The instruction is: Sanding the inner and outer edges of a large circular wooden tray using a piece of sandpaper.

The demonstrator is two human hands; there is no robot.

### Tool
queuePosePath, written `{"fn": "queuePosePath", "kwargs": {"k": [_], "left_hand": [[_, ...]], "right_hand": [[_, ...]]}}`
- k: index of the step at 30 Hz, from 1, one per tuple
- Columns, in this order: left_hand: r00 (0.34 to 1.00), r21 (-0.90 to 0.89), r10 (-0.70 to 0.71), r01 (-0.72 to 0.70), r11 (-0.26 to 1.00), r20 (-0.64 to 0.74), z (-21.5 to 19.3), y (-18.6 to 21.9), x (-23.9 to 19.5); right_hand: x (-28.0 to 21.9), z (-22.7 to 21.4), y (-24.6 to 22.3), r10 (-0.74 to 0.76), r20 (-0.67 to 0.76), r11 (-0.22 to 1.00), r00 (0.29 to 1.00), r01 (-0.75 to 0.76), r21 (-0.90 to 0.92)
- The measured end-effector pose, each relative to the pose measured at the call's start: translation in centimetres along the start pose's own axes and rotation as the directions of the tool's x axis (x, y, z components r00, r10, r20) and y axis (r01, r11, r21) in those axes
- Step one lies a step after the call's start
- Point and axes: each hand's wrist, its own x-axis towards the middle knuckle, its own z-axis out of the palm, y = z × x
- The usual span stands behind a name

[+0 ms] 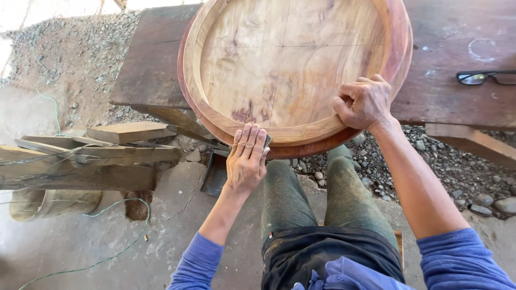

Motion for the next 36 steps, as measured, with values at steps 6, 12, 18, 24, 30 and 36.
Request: {"fn": "queuePosePath", "kwargs": {"k": [6, 12, 18, 24, 30, 36], "left_hand": [[0.990, -0.124, -0.066, 0.051, 0.991, -0.121, 4.5, 6.8, 3.7], [0.999, -0.232, -0.017, 0.007, 0.973, -0.038, 3.3, 4.1, 2.1], [0.987, -0.049, -0.148, 0.151, 0.987, 0.057, 0.1, -7.1, -3.8], [0.987, -0.195, -0.158, 0.147, 0.970, -0.039, 2.2, 3.3, 0.2], [0.978, -0.242, -0.137, 0.172, 0.955, 0.156, -0.2, -1.5, 0.1], [0.977, 0.098, -0.211, 0.209, 0.973, 0.006, -2.2, -4.7, 1.5]], "right_hand": [[-0.1, 0.0, 0.0, -0.025, -0.017, 0.999, 1.000, 0.024, -0.034], [-0.6, 0.4, 0.5, -0.069, -0.018, 0.997, 0.997, 0.068, -0.036], [-0.6, 0.3, 0.2, 0.014, 0.013, 1.000, 1.000, -0.014, -0.022], [-0.6, 0.1, -0.1, -0.016, -0.007, 1.000, 1.000, 0.016, -0.020], [-0.7, 0.1, 0.2, -0.042, -0.010, 0.999, 0.999, 0.042, -0.028], [-0.7, 0.5, 0.5, -0.009, -0.018, 1.000, 1.000, 0.008, -0.007]]}}
